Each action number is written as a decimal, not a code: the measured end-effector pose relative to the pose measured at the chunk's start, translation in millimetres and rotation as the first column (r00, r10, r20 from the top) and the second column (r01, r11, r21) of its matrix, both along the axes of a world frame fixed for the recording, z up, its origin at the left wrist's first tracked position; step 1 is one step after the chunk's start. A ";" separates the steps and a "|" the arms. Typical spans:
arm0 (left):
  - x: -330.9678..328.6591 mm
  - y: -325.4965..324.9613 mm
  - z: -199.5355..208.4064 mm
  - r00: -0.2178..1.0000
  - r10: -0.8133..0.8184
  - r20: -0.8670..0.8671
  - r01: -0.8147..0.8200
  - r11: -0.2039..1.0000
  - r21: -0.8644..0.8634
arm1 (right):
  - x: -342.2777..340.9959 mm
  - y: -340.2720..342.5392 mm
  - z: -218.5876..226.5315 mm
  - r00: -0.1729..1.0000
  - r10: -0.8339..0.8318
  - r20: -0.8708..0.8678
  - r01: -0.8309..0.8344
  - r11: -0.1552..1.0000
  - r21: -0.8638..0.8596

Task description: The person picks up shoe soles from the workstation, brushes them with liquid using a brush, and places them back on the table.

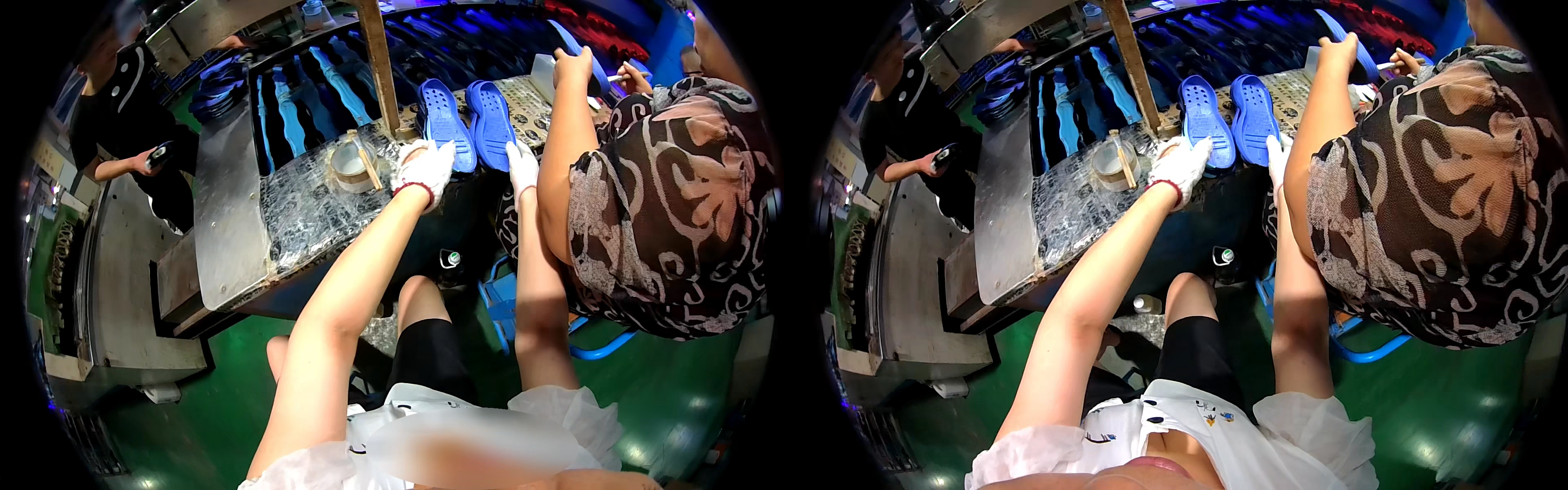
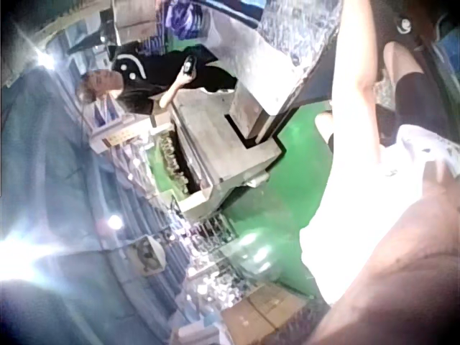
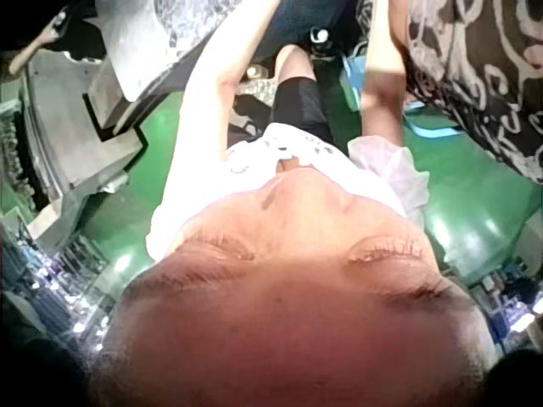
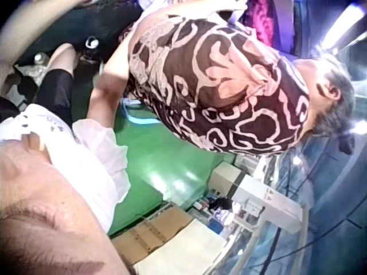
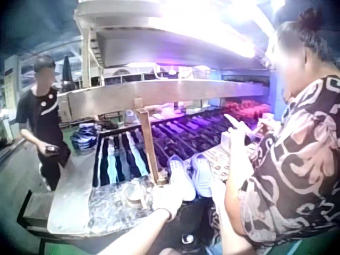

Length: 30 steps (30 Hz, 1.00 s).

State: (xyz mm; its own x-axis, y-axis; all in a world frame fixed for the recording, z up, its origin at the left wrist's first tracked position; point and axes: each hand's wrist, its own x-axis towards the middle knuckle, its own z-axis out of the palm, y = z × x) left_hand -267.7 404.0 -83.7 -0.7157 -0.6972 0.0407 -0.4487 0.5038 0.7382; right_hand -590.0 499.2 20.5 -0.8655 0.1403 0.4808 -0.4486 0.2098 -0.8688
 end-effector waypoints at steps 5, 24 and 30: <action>23.5 -9.3 18.9 0.995 0.082 0.055 -0.086 0.994 0.067 | 55.5 -12.3 -28.9 0.993 0.095 0.072 -0.098 0.994 0.046; 272.9 86.2 -2.2 0.875 0.402 -0.270 -0.029 0.600 0.800 | 320.0 101.0 -115.4 0.692 0.643 0.330 -0.466 0.746 -0.475; 335.5 91.6 -24.5 0.816 0.463 -0.347 -0.012 0.613 0.790 | 388.2 123.8 -105.4 0.624 0.744 0.241 -0.519 0.625 -0.583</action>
State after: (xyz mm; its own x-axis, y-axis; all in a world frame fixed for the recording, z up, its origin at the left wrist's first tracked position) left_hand 67.8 495.5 -108.2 -0.5520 -0.7848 -0.2820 0.0545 -0.3714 0.9269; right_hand -201.8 623.0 -84.9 -0.8935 -0.4413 0.0826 0.1187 -0.4095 -0.9046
